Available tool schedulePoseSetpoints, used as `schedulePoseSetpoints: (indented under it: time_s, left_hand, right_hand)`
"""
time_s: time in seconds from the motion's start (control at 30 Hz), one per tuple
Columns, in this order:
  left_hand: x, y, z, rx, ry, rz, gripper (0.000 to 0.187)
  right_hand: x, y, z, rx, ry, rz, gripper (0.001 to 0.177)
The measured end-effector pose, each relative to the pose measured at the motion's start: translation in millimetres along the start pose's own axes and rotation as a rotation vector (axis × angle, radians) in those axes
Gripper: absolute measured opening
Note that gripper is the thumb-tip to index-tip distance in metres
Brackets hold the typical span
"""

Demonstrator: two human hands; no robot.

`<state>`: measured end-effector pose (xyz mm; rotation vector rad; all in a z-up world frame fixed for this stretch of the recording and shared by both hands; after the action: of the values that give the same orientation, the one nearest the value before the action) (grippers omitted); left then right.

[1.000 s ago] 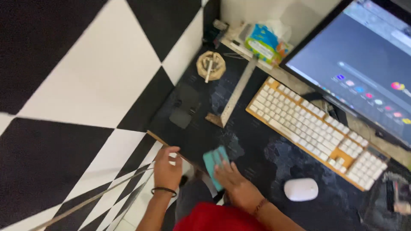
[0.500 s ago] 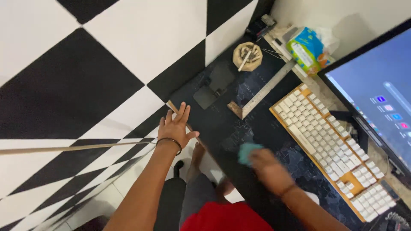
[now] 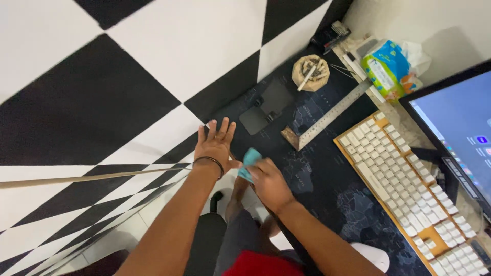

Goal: Clean a computer desk, mousepad, and mouse using a cloth.

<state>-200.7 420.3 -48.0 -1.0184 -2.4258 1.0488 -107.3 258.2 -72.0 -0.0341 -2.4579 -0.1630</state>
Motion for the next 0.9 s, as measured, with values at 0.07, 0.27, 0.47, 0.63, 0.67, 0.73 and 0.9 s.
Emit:
schedulePoseSetpoints:
  time_s: [0.07,0.27,0.47,0.63,0.67,0.73,0.9]
  left_hand:
    - [1.5,4.6,3.7,-0.004,0.004,0.011,0.118]
    - [3.0,-2.4,-3.8,-0.009,-0.043,0.034,0.117]
    - [7.5,3.7,3.5,-0.027,-0.130,0.036,0.117]
    - [9.2,14.2,2.4,-0.059,-0.185,0.054,0.116]
    - [9.6,16.0,6.9,-0.052,-0.142,0.051,0.111]
    - [9.2,16.1,13.7,-0.038,-0.100,0.056,0.107]
    - [8.4,5.0,1.7,-0.012,-0.230,0.056,0.107]
  right_hand:
    - [-7.2,4.2,6.7,-0.061,-0.016,-0.049,0.028]
    - [-14.5,-66.5,-31.8,0.076,-0.026,-0.052,0.038]
    - [-28.1,-79.5,-38.3,0.154,-0.047,-0.108,0.038]
    - [-18.0,4.4,3.3,0.048,0.026,-0.078,0.035]
    - [-17.9,9.9,14.1,0.001,-0.059,-0.103,0.033]
    - [-9.9,7.0,13.1,-0.040,-0.144,-0.119,0.032]
    - [-51.6,-78.8,-31.0,0.019,-0.123,-0.074,0.032]
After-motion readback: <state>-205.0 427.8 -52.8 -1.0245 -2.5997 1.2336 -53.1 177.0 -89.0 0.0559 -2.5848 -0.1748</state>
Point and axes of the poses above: each hand's wrist, its own y-axis towards the middle knuckle, its own z-axis out of the palm, x = y × z, the point moved 3 cm from there along y, towards the middle knuckle, and after that the axes turned 6 degrees about x, right-handed, at the moved point
